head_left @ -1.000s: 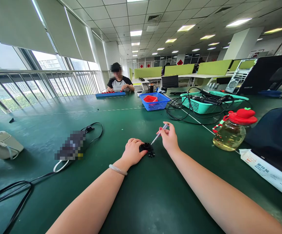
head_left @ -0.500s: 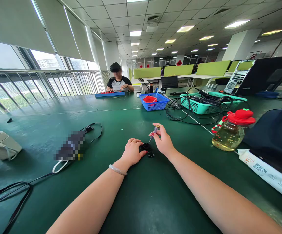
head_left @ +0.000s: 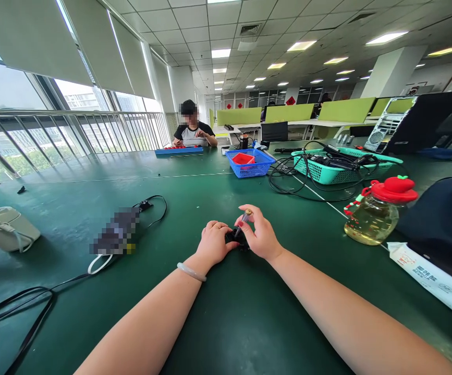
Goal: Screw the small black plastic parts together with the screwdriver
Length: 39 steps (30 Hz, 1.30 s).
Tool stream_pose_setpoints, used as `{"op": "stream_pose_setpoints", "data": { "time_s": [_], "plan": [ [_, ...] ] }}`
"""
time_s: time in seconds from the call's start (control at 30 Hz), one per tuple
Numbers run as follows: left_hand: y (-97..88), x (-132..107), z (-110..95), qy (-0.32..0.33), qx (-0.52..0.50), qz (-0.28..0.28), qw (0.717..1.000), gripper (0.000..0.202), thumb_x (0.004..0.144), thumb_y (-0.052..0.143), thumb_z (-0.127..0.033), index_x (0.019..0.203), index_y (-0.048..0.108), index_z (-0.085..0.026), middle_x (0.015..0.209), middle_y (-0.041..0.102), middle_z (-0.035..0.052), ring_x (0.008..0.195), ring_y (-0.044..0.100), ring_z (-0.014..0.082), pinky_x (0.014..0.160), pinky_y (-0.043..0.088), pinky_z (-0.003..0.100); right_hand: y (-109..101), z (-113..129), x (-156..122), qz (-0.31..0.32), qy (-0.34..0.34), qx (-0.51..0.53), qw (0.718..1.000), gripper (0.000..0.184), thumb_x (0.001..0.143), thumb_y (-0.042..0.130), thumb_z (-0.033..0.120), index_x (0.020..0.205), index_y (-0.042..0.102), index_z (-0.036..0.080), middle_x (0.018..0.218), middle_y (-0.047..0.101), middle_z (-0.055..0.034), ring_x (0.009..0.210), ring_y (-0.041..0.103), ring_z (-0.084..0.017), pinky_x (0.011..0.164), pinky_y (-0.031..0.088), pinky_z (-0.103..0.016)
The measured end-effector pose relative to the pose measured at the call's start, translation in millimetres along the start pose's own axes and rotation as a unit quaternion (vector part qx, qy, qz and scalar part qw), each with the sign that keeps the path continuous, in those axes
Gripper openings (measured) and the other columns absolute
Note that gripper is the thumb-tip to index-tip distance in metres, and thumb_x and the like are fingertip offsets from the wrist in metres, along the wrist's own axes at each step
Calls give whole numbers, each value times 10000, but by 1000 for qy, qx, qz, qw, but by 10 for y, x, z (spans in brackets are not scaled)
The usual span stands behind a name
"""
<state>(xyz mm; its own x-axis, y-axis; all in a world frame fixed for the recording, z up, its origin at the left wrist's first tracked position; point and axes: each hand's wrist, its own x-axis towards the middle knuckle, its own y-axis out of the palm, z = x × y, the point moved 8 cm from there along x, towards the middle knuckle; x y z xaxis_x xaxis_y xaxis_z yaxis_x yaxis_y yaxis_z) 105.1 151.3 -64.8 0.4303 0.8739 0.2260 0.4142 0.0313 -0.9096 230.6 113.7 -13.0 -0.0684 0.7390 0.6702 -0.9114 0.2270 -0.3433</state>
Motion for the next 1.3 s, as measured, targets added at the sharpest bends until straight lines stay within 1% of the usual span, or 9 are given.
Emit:
{"op": "stream_pose_setpoints", "data": {
  "time_s": [0.13,0.27,0.33,0.43,0.57,0.67,0.93,1.2,1.3],
  "plan": [
    [8,0,-4,13,-3,-8,1000,315,796,722,-383,1069,692,-227,1233,649,79,1289,434,314,1097,361,518,101,86,-16,53,-44,-73,995,283,881,524,298,1161,565,285,895,690,-50,892,627,-256,894,482,-442],
    [-3,-15,-10,12,6,-8,1000,341,798,716,-408,1080,682,-220,1219,651,95,1295,435,324,1089,366,523,102,9,37,48,-1,-76,996,175,864,554,324,1025,604,280,858,685,-32,841,634,-238,845,487,-404],
    [-19,-25,-24,12,8,-9,1000,342,803,705,-417,1080,679,-219,1210,654,92,1296,433,322,1095,359,521,74,-93,56,32,52,-59,996,154,863,563,367,983,598,278,820,674,-19,810,647,-230,807,490,-380],
    [-39,-34,-40,8,8,-7,1000,310,807,689,-395,1058,684,-212,1216,653,85,1302,418,321,1106,346,513,2,-204,50,-4,107,-3,994,223,870,565,415,1045,567,276,790,670,-8,790,674,-226,769,494,-356],
    [-49,-35,-48,2,10,-6,1000,305,808,681,-374,1065,681,-210,1195,658,83,1293,422,319,1104,349,504,-149,-177,39,-80,78,52,992,270,912,521,424,1129,517,265,830,686,-21,829,681,-218,817,500,-361],
    [-48,-34,-52,1,12,-4,1000,316,809,679,-381,1073,679,-208,1198,655,84,1294,425,320,1106,352,501,-222,-192,28,-113,67,31,991,276,927,497,427,1148,507,261,844,685,-30,850,679,-221,847,498,-377],
    [-59,-35,-69,3,16,3,1000,329,821,649,-375,1103,679,-207,1195,674,84,1308,429,330,1114,349,505,-75,-292,46,-17,88,-47,995,210,902,509,353,1087,537,259,879,705,-43,871,687,-241,854,492,-399],
    [-25,-50,-166,42,-1,33,999,502,853,608,-320,1334,539,-196,1232,654,102,1222,513,282,1066,405,447,-41,-291,60,-7,87,-60,994,160,887,501,340,1017,543,256,864,690,-30,849,673,-226,821,495,-378],
    [-27,-52,-181,52,1,35,998,501,859,617,-311,1340,531,-204,1183,672,94,1146,553,274,1025,434,437,-15,-243,66,3,70,-68,995,140,886,506,329,995,553,256,850,688,-27,828,661,-220,809,493,-367]
  ]
}}
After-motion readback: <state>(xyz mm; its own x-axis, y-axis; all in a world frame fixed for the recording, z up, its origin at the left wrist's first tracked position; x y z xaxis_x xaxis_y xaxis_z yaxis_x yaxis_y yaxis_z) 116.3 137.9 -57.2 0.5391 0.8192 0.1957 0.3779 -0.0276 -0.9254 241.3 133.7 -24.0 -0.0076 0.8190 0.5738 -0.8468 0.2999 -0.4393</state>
